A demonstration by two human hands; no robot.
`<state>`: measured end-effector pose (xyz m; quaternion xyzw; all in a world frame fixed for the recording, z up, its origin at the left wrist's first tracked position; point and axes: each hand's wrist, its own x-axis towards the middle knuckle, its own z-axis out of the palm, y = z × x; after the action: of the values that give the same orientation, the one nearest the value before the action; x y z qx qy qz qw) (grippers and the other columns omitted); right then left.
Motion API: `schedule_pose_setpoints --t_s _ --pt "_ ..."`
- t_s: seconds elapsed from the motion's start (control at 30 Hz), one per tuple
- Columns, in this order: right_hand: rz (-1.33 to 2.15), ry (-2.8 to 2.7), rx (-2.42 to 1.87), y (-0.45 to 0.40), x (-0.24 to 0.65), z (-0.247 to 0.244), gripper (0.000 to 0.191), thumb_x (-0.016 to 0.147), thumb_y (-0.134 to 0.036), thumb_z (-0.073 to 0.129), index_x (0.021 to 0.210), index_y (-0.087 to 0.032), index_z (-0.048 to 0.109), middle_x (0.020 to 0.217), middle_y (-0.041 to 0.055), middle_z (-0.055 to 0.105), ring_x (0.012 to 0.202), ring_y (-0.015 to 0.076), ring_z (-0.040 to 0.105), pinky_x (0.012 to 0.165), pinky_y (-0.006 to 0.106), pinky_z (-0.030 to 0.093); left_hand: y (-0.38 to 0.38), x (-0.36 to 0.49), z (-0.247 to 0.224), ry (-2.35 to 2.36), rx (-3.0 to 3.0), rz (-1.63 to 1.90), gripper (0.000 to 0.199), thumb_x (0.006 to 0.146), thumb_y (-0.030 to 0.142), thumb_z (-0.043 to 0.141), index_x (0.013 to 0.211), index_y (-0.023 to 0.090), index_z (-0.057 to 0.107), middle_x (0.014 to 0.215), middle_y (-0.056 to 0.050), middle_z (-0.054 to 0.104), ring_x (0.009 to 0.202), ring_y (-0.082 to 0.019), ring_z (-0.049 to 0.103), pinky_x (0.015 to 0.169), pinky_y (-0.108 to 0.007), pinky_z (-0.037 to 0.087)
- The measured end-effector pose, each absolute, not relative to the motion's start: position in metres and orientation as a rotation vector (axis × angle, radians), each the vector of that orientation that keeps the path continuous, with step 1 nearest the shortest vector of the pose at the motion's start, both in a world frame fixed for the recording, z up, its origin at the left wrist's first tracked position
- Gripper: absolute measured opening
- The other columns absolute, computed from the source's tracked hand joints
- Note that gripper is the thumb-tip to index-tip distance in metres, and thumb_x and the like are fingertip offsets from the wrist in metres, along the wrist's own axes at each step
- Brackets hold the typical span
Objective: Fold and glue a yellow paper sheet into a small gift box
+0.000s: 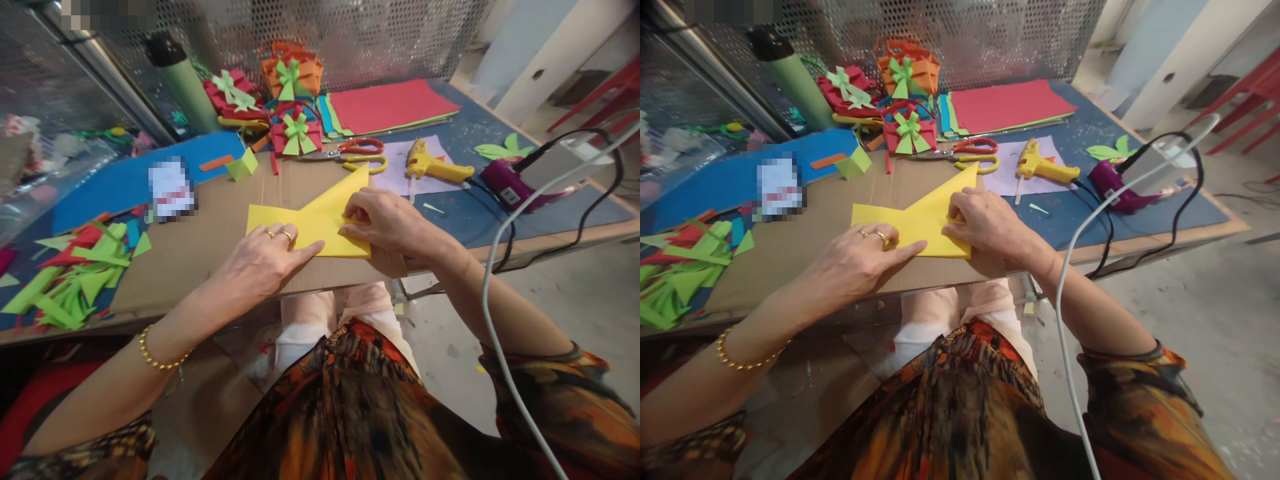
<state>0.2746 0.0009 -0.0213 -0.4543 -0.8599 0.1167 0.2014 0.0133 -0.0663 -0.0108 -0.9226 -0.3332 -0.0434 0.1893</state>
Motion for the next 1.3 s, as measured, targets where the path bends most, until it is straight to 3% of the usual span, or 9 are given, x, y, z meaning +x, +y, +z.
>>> schedule_pose_setpoints --t_s 0.3,0.47,0.7,0.83,0.93,1.03,1.17,1.3 --pt "0.423 -2.327 -1.271 -0.001 0.272 -0.027 0.017 0.083 -0.026 0.068 0.080 -0.023 0.051 0.078 0.0006 0.060 0.071 0.0159 0.049 0.064 0.030 0.032 -0.066 0.011 -0.014 -0.934 -2.568 -0.121 0.050 0.102 0.012 0.043 0.145 0.032 0.060 0.103 -0.012 0.065 0.092 -0.024 0.061 0.081 -0.035 0.051" --pt "0.399 -2.324 -1.260 -0.002 0.271 -0.028 0.017 0.082 -0.025 0.068 0.079 -0.022 0.051 0.079 0.0009 0.061 0.068 0.0149 0.047 0.063 0.029 0.030 -0.067 0.010 -0.013 -0.914 -2.558 -0.108 0.056 0.102 0.012 0.043 0.149 0.041 0.055 0.105 -0.010 0.064 0.091 -0.022 0.060 0.082 -0.034 0.050" --pt "0.376 -2.348 -1.316 -0.002 0.269 -0.025 0.016 0.083 -0.025 0.068 0.079 -0.022 0.053 0.079 0.0007 0.059 0.068 0.0160 0.046 0.064 0.030 0.030 -0.069 0.012 -0.012 -0.932 -2.576 -0.073 0.057 0.101 0.011 0.047 0.149 0.041 0.054 0.104 -0.010 0.064 0.090 -0.023 0.059 0.081 -0.034 0.048" --pt "0.256 -2.395 -1.303 -0.011 0.270 -0.021 0.006 0.089 -0.024 0.063 0.092 -0.019 0.061 0.093 0.0073 0.063 0.077 0.0201 0.052 0.068 0.033 0.036 -0.069 0.014 -0.011 -0.928 -2.550 -0.002 0.056 0.100 0.011 0.048 0.148 0.040 0.054 0.102 -0.010 0.065 0.091 -0.023 0.060 0.080 -0.034 0.048" --pt "-0.076 -2.375 -1.222 -0.032 0.268 -0.016 0.020 0.098 -0.024 0.055 0.111 -0.012 0.064 0.116 0.0195 0.063 0.098 0.0283 0.054 0.080 0.039 0.041 -0.069 0.012 -0.013 -0.895 -2.550 0.003 0.055 0.101 0.013 0.047 0.150 0.040 0.053 0.104 -0.011 0.065 0.092 -0.024 0.060 0.080 -0.035 0.049" --pt "-0.256 -2.453 -0.964 -0.058 0.264 -0.018 0.030 0.106 -0.032 0.050 0.127 -0.014 0.062 0.132 0.0182 0.062 0.110 0.0288 0.053 0.087 0.041 0.042 -0.070 0.010 -0.015 -0.904 -2.535 0.006 0.053 0.103 0.017 0.049 0.151 0.038 0.051 0.104 -0.012 0.064 0.094 -0.026 0.061 0.079 -0.036 0.048" --pt "-0.204 -2.569 -0.889 -0.080 0.263 -0.033 0.035 0.103 -0.044 0.055 0.116 -0.013 0.065 0.111 0.0126 0.069 0.097 0.0259 0.054 0.084 0.040 0.044 -0.071 0.010 -0.018 -0.902 -2.527 0.006 0.056 0.102 0.017 0.050 0.155 0.035 0.048 0.099 -0.010 0.063 0.090 -0.026 0.061 0.078 -0.036 0.047" --pt "-0.265 -2.531 -0.906 -0.086 0.271 -0.047 0.048 0.104 -0.053 0.046 0.122 -0.012 0.064 0.112 0.0126 0.070 0.097 0.0258 0.056 0.083 0.039 0.045 -0.071 0.010 -0.017 -0.894 -2.526 -0.011 0.055 0.101 0.015 0.051 0.151 0.038 0.053 0.101 -0.009 0.063 0.089 -0.023 0.061 0.078 -0.034 0.045"
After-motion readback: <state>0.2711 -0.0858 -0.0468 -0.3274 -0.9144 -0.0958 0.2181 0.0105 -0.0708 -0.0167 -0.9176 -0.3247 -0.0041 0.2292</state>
